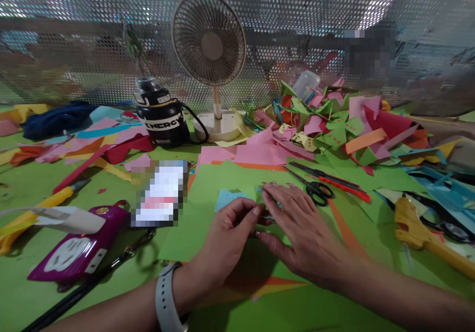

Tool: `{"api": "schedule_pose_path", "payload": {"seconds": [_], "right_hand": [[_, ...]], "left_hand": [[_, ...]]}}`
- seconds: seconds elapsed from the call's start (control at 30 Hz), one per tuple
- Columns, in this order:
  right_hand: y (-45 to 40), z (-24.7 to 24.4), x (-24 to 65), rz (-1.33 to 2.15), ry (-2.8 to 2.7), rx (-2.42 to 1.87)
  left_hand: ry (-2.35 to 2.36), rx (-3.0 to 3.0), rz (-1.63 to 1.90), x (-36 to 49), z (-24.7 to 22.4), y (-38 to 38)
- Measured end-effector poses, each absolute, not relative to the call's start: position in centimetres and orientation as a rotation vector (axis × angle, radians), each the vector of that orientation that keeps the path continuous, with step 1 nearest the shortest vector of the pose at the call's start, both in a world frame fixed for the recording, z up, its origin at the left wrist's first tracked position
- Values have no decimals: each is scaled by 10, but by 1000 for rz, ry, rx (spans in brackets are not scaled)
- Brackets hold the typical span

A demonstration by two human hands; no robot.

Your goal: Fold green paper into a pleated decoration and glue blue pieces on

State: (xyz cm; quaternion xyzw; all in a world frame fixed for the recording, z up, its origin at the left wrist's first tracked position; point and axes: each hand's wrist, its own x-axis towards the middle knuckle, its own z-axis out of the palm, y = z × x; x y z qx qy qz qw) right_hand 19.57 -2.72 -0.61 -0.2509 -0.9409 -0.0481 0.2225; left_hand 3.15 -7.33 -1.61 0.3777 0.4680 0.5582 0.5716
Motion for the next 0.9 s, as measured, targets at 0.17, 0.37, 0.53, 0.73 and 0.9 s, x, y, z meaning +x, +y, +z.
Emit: {"api": "schedule_pose_path", "payload": {"seconds": [0.17,0.37,0.53,0.73,0.9], "right_hand": [[-24,-1,202,45,-2508,-681],[0,10,209,436,-2283,-930],[7,10,210,922,-2150,-1072],[2,10,209,1006,-2107,-1067],[0,10,208,990,-2127,-1038]], "left_hand": [[1073,896,1311,31,-20,-72],[1068,912,1229,30,-21,-75],[1042,877,1188,31,-18,-79],[1050,830,1172,33,-16,-79],[1121,832,1128,32,-18,-78]]}}
